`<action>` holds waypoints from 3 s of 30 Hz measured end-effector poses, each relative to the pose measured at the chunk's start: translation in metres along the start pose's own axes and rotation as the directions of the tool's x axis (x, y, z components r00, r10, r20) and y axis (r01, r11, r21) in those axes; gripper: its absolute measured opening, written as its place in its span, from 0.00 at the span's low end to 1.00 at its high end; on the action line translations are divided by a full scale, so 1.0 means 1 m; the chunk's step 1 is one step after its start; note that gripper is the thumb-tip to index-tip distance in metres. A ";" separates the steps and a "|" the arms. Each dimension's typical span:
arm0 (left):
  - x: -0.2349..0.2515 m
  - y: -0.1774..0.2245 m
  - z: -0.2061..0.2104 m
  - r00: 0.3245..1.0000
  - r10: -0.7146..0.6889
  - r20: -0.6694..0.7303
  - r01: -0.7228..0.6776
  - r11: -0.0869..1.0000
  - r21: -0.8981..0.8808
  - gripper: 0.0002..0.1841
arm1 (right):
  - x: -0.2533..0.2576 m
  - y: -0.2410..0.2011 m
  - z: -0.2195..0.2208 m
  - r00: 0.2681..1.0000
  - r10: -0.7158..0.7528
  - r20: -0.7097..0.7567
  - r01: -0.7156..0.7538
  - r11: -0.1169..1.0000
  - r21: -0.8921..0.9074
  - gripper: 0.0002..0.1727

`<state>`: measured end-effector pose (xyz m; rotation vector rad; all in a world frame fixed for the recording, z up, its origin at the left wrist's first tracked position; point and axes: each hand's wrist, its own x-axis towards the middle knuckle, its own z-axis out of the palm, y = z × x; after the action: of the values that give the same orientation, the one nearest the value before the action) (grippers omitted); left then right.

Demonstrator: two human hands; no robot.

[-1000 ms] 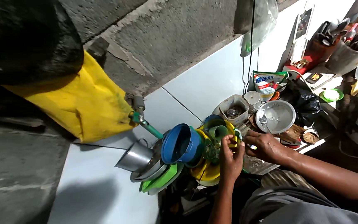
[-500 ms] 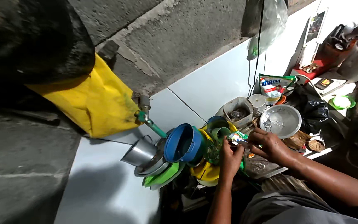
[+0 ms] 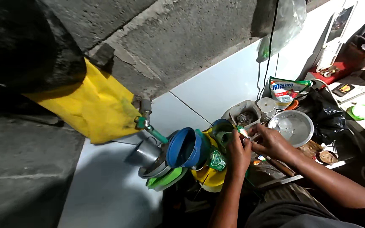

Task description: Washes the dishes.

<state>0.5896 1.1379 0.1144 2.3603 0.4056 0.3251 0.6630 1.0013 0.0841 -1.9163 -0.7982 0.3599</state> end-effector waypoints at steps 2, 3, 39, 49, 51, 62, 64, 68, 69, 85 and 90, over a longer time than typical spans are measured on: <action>0.002 -0.002 0.001 0.999 0.004 -0.038 -0.004 1.000 -0.014 0.13 | 0.010 -0.003 -0.003 1.000 -0.004 -0.029 0.003 0.999 -0.042 0.18; 0.004 -0.003 0.002 0.998 -0.001 -0.055 0.000 1.000 -0.023 0.11 | 0.015 -0.005 -0.004 0.998 -0.010 -0.058 0.005 0.997 -0.080 0.15; -0.014 -0.031 -0.138 0.762 0.636 0.124 -0.447 0.654 -0.611 0.26 | 0.051 -0.121 -0.046 0.480 -0.633 0.607 0.398 0.774 0.493 0.06; -0.027 -0.021 -0.167 0.547 0.823 0.154 -0.519 0.478 -0.709 0.14 | 0.063 -0.135 -0.030 0.290 -0.772 0.565 0.244 0.630 0.737 0.11; -0.029 -0.011 -0.183 0.535 0.798 0.277 -0.535 0.574 -0.620 0.17 | 0.063 -0.141 -0.023 0.309 -0.775 0.551 0.234 0.623 0.746 0.09; -0.019 -0.020 -0.219 0.639 0.645 0.419 -0.558 0.764 -0.324 0.17 | 0.074 -0.175 -0.018 0.441 -0.666 0.601 0.462 0.743 0.484 0.09; -0.025 -0.030 -0.222 0.695 0.641 0.325 -0.617 0.764 -0.186 0.20 | 0.081 -0.176 -0.013 0.446 -0.668 0.595 0.589 0.720 0.367 0.10; -0.028 -0.062 -0.228 0.800 0.575 0.174 -0.582 0.813 -0.012 0.20 | 0.096 -0.176 0.022 0.521 -0.641 0.563 0.631 0.734 0.252 0.13; -0.025 -0.073 -0.230 0.819 0.557 0.139 -0.564 0.825 0.017 0.19 | 0.104 -0.173 0.033 0.535 -0.646 0.544 0.637 0.732 0.243 0.14; 0.029 -0.170 -0.251 0.939 0.135 0.317 -0.192 0.969 0.157 0.18 | 0.190 -0.137 0.136 0.618 -0.364 0.697 0.357 0.920 0.164 0.21; 0.040 -0.187 -0.247 0.920 0.055 0.387 -0.172 0.946 0.274 0.18 | 0.193 -0.125 0.158 0.654 -0.335 0.679 0.408 0.911 0.057 0.19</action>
<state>0.5058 1.4336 0.1678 2.6778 0.1380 -0.1530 0.6704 1.2745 0.1377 -1.6333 -1.7018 0.7973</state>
